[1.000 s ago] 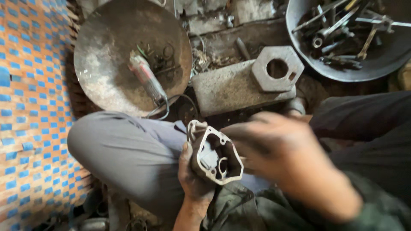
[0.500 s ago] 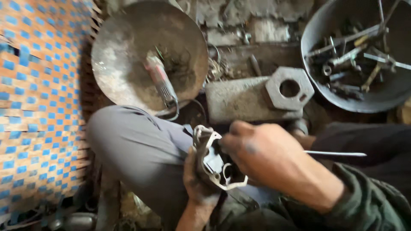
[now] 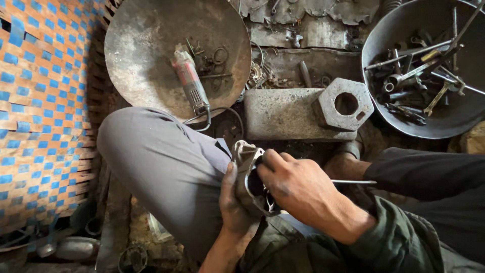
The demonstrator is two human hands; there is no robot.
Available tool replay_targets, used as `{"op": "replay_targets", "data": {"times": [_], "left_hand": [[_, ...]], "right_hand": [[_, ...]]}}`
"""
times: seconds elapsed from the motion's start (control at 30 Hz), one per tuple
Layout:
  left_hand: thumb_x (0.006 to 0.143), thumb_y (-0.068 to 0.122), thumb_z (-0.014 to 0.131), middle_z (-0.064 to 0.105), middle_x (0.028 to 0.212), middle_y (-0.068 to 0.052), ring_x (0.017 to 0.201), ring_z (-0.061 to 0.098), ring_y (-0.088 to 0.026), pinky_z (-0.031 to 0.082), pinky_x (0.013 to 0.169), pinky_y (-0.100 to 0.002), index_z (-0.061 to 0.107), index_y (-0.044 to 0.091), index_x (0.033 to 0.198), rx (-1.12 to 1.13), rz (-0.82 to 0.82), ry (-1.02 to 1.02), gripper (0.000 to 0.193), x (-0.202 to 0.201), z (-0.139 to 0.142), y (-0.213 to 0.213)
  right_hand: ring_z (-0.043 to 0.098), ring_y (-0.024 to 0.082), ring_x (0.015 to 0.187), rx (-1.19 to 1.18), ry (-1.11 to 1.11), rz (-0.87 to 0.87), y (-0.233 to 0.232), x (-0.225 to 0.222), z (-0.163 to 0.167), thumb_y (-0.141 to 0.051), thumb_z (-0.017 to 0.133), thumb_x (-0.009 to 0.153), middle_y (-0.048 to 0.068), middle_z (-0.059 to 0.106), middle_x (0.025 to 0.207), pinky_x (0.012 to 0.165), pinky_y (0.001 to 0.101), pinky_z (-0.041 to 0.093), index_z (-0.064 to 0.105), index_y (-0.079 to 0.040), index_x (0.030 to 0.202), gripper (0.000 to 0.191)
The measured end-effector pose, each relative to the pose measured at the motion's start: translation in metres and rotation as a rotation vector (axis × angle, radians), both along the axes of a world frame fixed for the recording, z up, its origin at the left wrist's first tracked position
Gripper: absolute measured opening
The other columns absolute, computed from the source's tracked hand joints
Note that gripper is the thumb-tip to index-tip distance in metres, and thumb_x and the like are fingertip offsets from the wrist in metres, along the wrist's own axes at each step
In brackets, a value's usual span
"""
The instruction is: The person sits on the floor holding an engine crankcase cover on their lap and repeatedly files the inner machined surface and edges with a long file, repositioning the cover between strokes. A rotary tool rests in a metal basin nearby but is not used.
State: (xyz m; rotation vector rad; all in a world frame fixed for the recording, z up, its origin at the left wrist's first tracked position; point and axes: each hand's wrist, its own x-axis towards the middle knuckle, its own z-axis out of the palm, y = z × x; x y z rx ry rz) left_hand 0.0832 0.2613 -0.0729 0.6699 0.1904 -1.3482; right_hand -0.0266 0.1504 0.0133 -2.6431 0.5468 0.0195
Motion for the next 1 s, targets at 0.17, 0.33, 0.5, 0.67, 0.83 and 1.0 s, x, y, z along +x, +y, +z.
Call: {"op": "replay_targets", "data": {"times": [0.17,0.33,0.5,0.67,0.83,1.0], "left_hand": [[0.107,0.044,0.041,0.071,0.114,-0.01,0.103,0.068,-0.021,0.054,0.091,-0.036,0.061,0.003,0.132,-0.04,-0.021,-0.034,0.052,-0.001,0.002,0.0],[0.105,0.045,0.042,0.071,0.116,-0.01,0.106,0.067,-0.02,0.053,0.093,-0.035,0.061,0.004,0.131,-0.024,-0.042,0.007,0.052,-0.002,-0.001,0.001],[0.104,0.047,0.042,0.07,0.114,-0.008,0.104,0.067,-0.02,0.053,0.091,-0.036,0.062,0.006,0.131,0.028,-0.057,0.01,0.052,0.0,0.0,0.0],[0.103,0.048,0.043,0.071,0.112,-0.007,0.103,0.068,-0.019,0.054,0.091,-0.035,0.063,0.006,0.129,0.033,-0.055,0.046,0.053,0.001,-0.001,0.001],[0.107,0.045,0.045,0.07,0.11,-0.007,0.101,0.067,-0.019,0.054,0.09,-0.035,0.063,0.005,0.129,-0.003,-0.028,0.012,0.049,0.0,-0.006,0.005],[0.105,0.045,0.043,0.07,0.11,-0.007,0.101,0.067,-0.019,0.054,0.09,-0.035,0.062,0.006,0.127,-0.015,-0.041,0.011,0.049,-0.002,-0.01,0.006]], "right_hand": [[0.065,0.032,0.083,0.045,-0.034,-0.024,-0.002,0.001,0.004,-0.01,0.07,0.072,0.012,0.056,0.093,0.059,0.0435,0.056,0.06,-0.004,0.094,0.025],[0.066,0.032,0.08,0.1,0.011,-0.004,-0.005,-0.003,0.004,-0.011,0.072,0.072,0.012,0.056,0.093,0.055,0.0428,0.056,0.058,-0.003,0.094,0.027],[0.066,0.033,0.079,0.037,-0.07,-0.077,0.001,-0.001,-0.004,-0.007,0.071,0.072,0.012,0.056,0.092,0.057,0.0443,0.055,0.06,-0.005,0.1,0.03],[0.066,0.033,0.08,0.042,-0.032,-0.087,0.006,0.004,-0.007,-0.007,0.071,0.071,0.012,0.056,0.092,0.06,0.0451,0.056,0.06,-0.007,0.088,0.021],[0.066,0.034,0.082,0.047,-0.019,-0.074,0.009,0.002,-0.007,-0.005,0.07,0.067,0.013,0.056,0.093,0.059,0.0442,0.057,0.059,-0.005,0.091,0.026],[0.066,0.033,0.081,0.054,0.013,-0.096,0.011,0.001,-0.008,-0.006,0.069,0.071,0.014,0.055,0.093,0.059,0.0432,0.057,0.059,-0.003,0.092,0.023]]}}
